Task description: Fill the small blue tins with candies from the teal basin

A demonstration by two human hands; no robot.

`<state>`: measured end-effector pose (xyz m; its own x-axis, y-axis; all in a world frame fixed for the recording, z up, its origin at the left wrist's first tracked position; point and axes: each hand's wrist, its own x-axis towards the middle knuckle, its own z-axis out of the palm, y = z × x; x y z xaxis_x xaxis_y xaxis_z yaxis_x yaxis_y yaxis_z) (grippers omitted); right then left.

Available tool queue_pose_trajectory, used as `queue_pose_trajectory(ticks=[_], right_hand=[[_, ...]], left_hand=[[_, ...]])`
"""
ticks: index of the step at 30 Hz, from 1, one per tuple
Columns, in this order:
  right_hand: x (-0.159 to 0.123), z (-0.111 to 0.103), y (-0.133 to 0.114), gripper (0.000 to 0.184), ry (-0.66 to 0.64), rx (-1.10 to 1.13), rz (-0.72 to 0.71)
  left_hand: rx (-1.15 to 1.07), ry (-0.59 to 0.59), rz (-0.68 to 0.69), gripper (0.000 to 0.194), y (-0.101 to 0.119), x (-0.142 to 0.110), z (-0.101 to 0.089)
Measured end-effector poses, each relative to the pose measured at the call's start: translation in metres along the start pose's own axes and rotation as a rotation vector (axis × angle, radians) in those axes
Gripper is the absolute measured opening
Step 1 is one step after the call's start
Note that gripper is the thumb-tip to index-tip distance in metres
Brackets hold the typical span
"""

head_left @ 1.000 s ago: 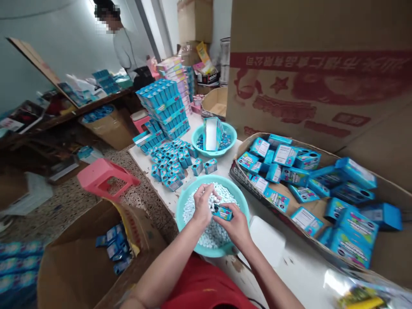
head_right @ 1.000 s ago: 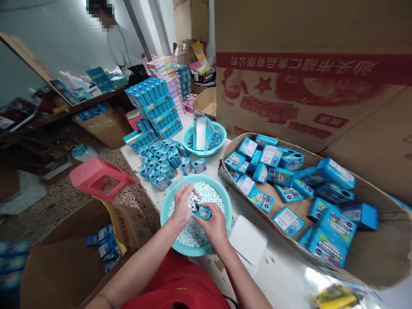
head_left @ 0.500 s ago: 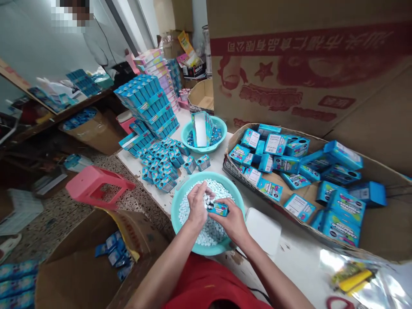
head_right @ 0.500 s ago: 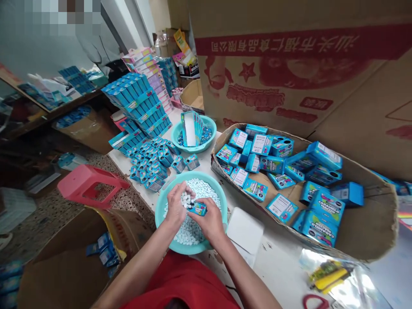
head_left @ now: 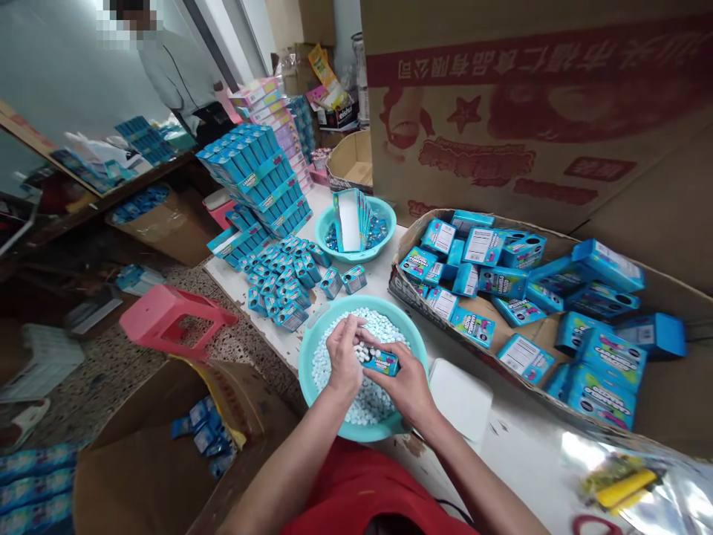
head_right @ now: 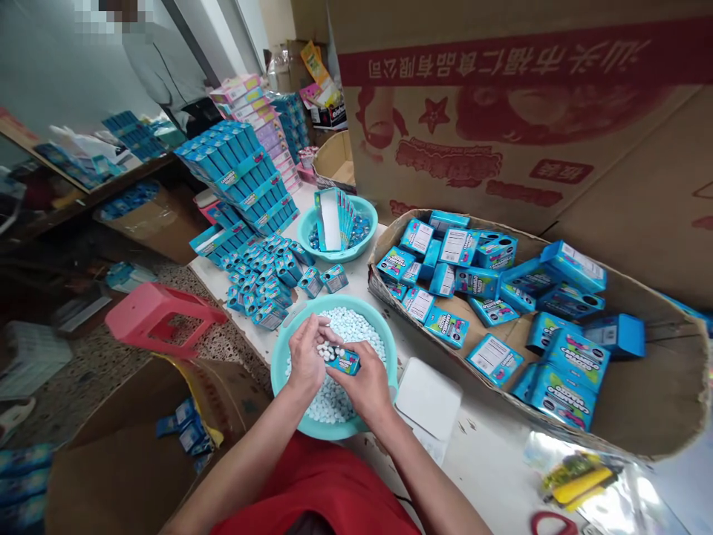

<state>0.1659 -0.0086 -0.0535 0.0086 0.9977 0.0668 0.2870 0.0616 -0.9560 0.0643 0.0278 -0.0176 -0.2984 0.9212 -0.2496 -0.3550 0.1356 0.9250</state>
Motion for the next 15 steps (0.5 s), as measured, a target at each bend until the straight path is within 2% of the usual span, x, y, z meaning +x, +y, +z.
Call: queue_pose_trajectory(ticks=[7, 11, 13, 15], right_hand=[[-0.001, 0.000, -0.001, 0.021, -0.047, -0.061, -0.020], [-0.003, -0.007, 0.000, 0.026, -0.027, -0.015, -0.032], [-0.003, -0.013, 0.003, 0.029, -0.002, 0.021, -0.027], [-0.004, -0.020, 0.005, 0.031, 0.016, 0.042, 0.003]], left_hand=[[-0.034, -0.112, -0.056, 0.031, 0.000, -0.004, 0.003], [-0.059, -0.015, 0.058, 0.031, 0.001, 0.004, -0.004], [-0.033, 0.055, 0.085, 0.033, -0.003, 0.017, -0.018], [0.126, 0.084, 0.078, 0.034, -0.014, 0.034, -0.037]])
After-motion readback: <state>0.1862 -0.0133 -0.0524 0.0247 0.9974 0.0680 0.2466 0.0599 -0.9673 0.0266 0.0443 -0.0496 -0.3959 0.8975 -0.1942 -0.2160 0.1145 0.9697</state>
